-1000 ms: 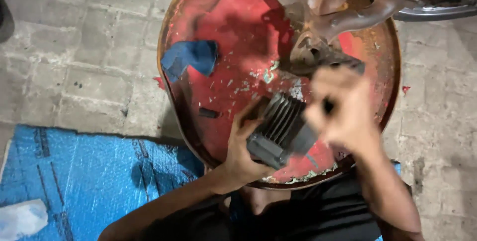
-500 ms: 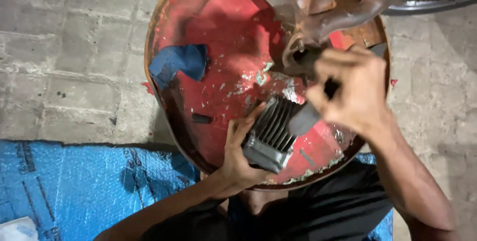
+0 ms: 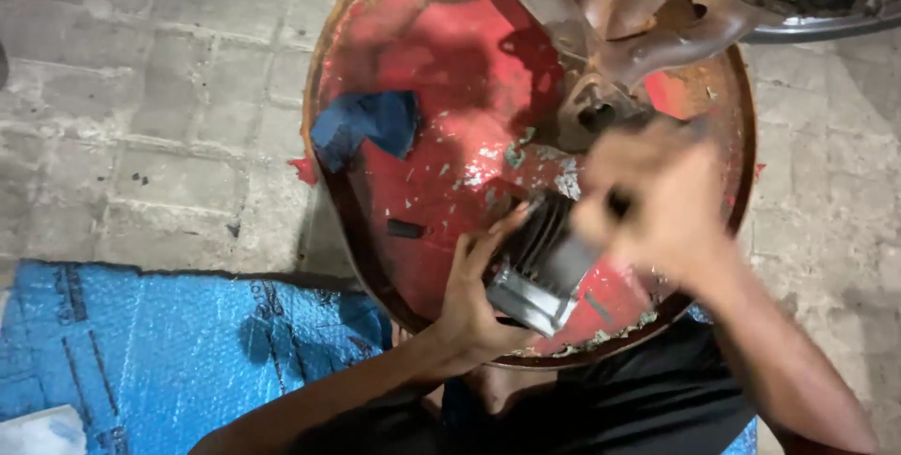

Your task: The person scrubs a metal engine cylinder head with a wire brush and a metal file while sitting on a blue mat. They then use a small metal tool to scrape the inside of the cylinder head.

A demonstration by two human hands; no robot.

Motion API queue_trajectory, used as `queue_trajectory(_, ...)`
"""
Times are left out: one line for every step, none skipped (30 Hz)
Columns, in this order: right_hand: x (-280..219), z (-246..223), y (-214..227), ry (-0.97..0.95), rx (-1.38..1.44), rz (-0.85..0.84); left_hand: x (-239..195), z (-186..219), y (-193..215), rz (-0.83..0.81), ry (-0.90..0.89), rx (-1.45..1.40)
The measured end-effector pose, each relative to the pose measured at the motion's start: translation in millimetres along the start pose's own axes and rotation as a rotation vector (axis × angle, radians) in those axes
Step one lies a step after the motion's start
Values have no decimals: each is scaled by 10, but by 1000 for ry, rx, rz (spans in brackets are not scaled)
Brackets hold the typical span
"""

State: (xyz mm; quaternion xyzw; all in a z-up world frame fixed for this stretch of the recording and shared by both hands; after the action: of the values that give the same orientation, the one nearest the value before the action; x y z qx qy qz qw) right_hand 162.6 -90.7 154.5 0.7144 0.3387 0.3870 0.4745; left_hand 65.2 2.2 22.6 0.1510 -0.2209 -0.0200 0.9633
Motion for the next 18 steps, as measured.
queue_trajectory(-25,242,-5,-94,-33,12,-2,-5,22,26,46,-97)
queue_trajectory(-57,491,-9,-187,-66,25,-3,-14,36,51,92,-194)
queue_trajectory(-24,209,-9,-188,-65,21,-16,-12,37,51,95,-197)
queue_trajectory(22,-163,-20,-55,-65,0,-26,-34,10,19,135,-226)
queue_trajectory(81,-535,-32,85,-67,-11,-19,-71,11,-13,167,-248)
queue_trajectory(124,-389,16,90,-70,-7,13,-81,15,-11,162,-244)
queue_trajectory(145,-205,63,1,-64,4,12,-49,26,-9,135,-186)
queue_trajectory(156,-20,104,-87,-58,15,8,-20,32,-9,108,-129)
queue_trajectory(138,49,59,-90,-54,7,-16,-16,19,-9,116,-135)
queue_trajectory(116,149,31,-133,-25,24,-34,-6,14,1,111,-155)
queue_trajectory(117,275,29,-176,-7,54,5,-18,24,7,90,-173)
queue_trajectory(104,59,23,-180,-14,58,10,-17,17,2,83,-176)
queue_trajectory(125,-221,13,-69,1,59,20,10,24,17,40,-155)
queue_trajectory(130,-505,-1,42,16,60,25,37,28,31,-3,-132)
queue_trajectory(115,-249,-12,39,20,60,-14,-7,12,28,0,-132)
queue_trajectory(91,74,-19,-61,3,73,-56,-70,-14,21,22,-194)
queue_trajectory(57,397,-19,-157,-16,80,-98,-126,-57,20,43,-260)
queue_trajectory(92,244,-9,-156,-15,75,-117,-78,-46,23,47,-262)
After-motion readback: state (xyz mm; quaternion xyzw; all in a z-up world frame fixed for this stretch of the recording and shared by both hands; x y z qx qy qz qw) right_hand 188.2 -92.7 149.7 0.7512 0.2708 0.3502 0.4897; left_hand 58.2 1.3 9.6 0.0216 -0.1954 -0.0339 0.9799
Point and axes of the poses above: each hand's wrist, its own x-axis towards the middle knuckle, its own y-axis out of the back of the hand, z = x × y, the point moved 7 cm from there along x, towards the middle knuckle, and after that the axes turned 7 degrees about -z, right-handed, at the moved point
